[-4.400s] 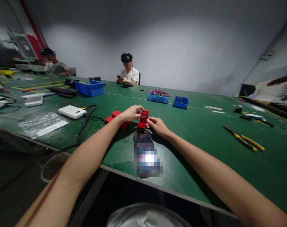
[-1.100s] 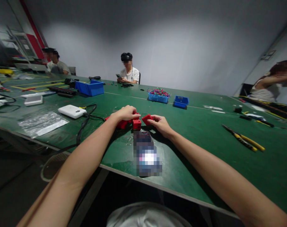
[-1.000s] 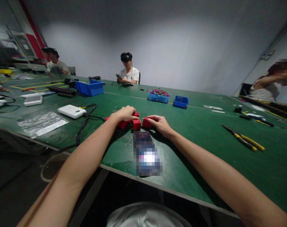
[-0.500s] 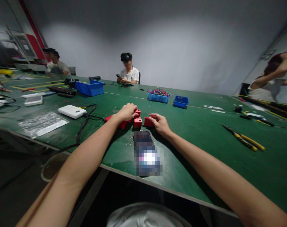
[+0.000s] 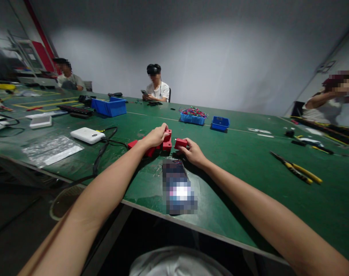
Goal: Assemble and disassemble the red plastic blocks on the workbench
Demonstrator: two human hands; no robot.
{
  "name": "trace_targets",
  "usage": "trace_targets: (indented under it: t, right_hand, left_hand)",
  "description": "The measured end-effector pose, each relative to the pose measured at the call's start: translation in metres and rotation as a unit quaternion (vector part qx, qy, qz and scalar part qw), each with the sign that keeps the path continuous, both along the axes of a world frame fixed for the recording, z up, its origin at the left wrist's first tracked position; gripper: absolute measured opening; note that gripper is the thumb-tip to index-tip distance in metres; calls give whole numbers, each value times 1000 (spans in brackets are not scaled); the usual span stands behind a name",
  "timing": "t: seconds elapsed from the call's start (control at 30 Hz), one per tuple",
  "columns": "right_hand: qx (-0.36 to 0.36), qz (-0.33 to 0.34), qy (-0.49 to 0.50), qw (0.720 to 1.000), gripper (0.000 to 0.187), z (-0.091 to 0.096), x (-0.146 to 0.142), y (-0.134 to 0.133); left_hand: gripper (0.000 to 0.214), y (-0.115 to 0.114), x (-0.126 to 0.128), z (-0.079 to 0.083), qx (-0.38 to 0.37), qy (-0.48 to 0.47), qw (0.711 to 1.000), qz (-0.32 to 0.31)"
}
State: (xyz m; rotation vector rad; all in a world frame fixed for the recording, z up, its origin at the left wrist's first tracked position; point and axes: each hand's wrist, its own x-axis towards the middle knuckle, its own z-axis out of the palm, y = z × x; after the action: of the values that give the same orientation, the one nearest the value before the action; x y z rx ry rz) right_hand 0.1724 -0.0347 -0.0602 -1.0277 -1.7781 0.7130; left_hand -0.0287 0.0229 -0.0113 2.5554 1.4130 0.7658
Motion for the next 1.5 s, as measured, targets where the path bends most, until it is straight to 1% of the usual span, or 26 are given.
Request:
trace_targets:
  t: [0.07, 0.13, 0.23, 0.33, 0.43, 0.57, 0.7, 0.83, 0.93, 1.03, 1.13, 1.23, 1.3, 1.43, 1.5]
  right_hand:
    - [-37, 24, 58, 997, 27, 2, -1, -2]
    - [-66, 46, 84, 993, 32, 4, 0, -3]
    - [-75, 54, 113, 989, 38, 6, 1, -3]
    - [-83, 49, 140, 985, 41, 7, 3, -2]
    - [-108, 41, 159, 980, 43, 6, 5, 1]
    - [-128, 43, 181, 974, 38, 4, 7, 3]
    - [-142, 29, 202, 969, 37, 5, 7, 3]
    - [-129, 10, 174, 976, 46, 6, 7, 2]
    - [-114, 5, 150, 982, 53, 7, 8, 2]
    - [-106, 9, 142, 984, 58, 7, 8, 1]
    - [-110, 23, 163, 980, 59, 7, 6, 1]
    - [-116, 39, 191, 974, 57, 6, 3, 0]
    - [-106, 34, 201, 973, 56, 6, 3, 1]
    - [-66, -13, 212, 975, 58, 5, 3, 2]
    - [-79, -18, 223, 971, 61, 5, 3, 2]
  left_hand:
    - [17, 0, 1, -1, 0, -18, 1000, -3]
    - [16, 1, 1, -1, -4, -41, 999, -11]
    - [16, 1, 1, -1, -11, -70, 997, -19]
    - [19, 0, 1, 2, -21, -95, 995, -21]
    - [24, -2, 0, 4, -26, -107, 994, -17]
    - [30, -3, 1, 5, -23, -113, 993, -17]
    - [21, -2, 2, 2, -47, -120, 991, -30]
    - [21, -2, 4, 0, -50, -122, 991, -29]
    - [25, -3, 6, -2, -63, -94, 993, -40]
    - [30, -5, 9, -5, -66, -30, 996, -45]
    - [32, -8, 15, -6, -56, 41, 997, -29]
    - [36, -12, 20, -5, -44, 88, 995, -2]
    - [39, -14, 22, -3, -37, 105, 994, 12]
    - [37, -15, 26, 0, -49, 104, 992, 43]
    - [32, -15, 26, 2, -62, 95, 992, 54]
